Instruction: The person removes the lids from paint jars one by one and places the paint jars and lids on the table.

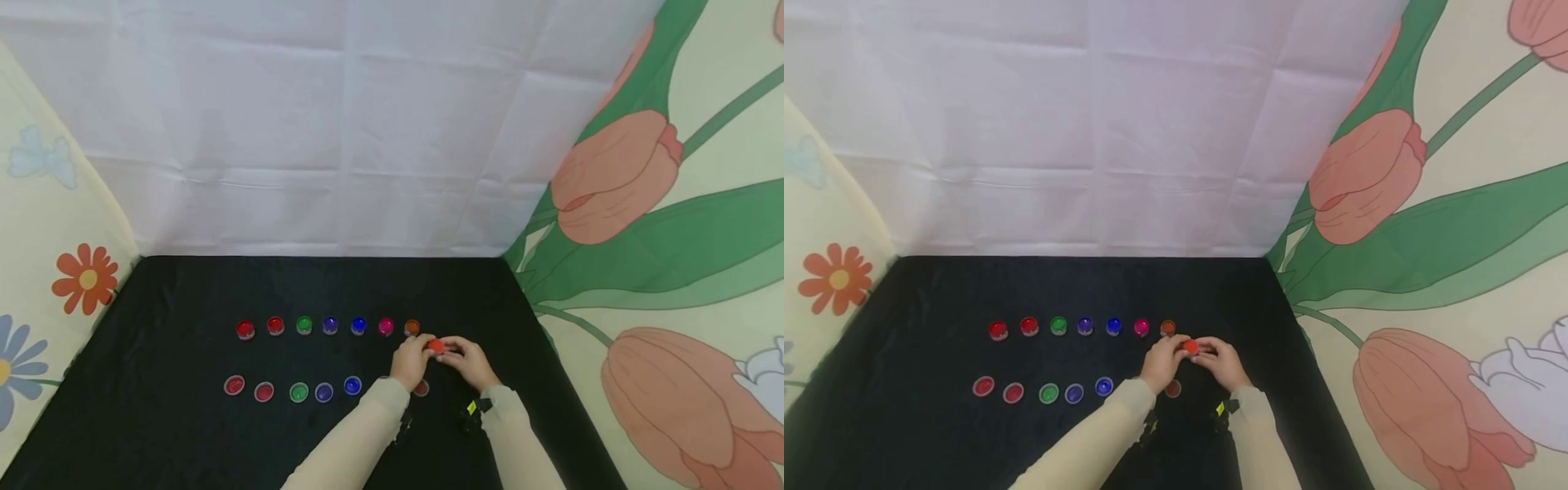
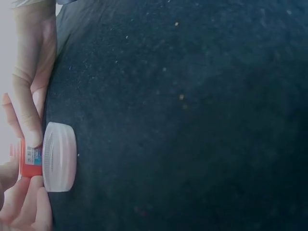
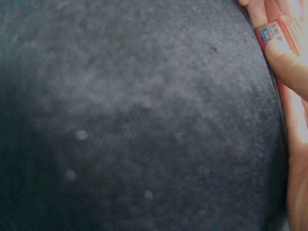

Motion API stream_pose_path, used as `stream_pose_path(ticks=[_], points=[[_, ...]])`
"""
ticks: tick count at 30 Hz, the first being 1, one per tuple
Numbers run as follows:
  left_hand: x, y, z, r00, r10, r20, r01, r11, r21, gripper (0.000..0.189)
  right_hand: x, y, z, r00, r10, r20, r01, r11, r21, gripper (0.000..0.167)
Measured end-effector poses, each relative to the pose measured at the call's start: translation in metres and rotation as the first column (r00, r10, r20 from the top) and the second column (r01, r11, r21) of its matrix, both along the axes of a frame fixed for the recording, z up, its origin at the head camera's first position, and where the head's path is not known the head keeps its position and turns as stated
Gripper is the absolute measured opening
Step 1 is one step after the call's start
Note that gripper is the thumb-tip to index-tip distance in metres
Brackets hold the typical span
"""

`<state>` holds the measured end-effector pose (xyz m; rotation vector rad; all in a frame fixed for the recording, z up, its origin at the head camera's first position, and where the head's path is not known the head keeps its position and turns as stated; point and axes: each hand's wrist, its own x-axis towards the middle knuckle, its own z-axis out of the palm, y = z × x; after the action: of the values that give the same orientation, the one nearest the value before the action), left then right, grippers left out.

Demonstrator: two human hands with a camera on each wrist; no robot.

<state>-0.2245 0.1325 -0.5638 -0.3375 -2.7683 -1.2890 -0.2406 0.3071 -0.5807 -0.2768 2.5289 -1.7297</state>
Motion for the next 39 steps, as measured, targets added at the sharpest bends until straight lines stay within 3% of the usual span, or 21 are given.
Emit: stream_pose_path(ticks=[7,18,22,24,29,31,39], points=[[-0.002,-0.001,0.0,0.999,-0.004,0.042,0.003,1.0,0.016,0.022,-0.001,0.001,-0.002,1.0,-0.005,0.003,0.005,1.0,0.014,0.032],[-0.003,-0.001,0.0,0.998,-0.048,0.034,0.048,0.999,-0.004,0.03,-0.001,0.001,-0.001,1.0,-0.011,0.007,0.01,0.999,0.038,0.031],[-0.004,-0.001,0.0,0.999,-0.043,0.032,0.044,0.999,-0.015,0.025,0.001,0.0,0.001,1.0,-0.006,0.014,0.005,1.0,0.03,0.031],[-0.003,0.0,0.0,0.999,-0.035,0.023,0.036,0.999,-0.024,0.025,0.004,-0.003,0.01,1.0,-0.006,0.029,0.005,1.0,0.02,0.03],[-0.001,0.002,0.002,1.0,-0.01,0.029,0.011,0.999,-0.04,0.025,0.004,-0.003,0.008,0.999,-0.015,0.029,0.014,0.999,0.029,0.03],[-0.001,0.002,0.003,0.999,-0.002,0.032,0.003,0.999,-0.043,0.026,0.0,0.001,-0.001,1.0,-0.014,0.01,0.013,0.999,0.032,0.03],[-0.002,0.001,0.002,1.0,-0.004,0.022,0.005,1.0,-0.017,0.03,0.0,-0.001,0.0,0.999,-0.034,0.017,0.034,0.999,0.025,0.028]])
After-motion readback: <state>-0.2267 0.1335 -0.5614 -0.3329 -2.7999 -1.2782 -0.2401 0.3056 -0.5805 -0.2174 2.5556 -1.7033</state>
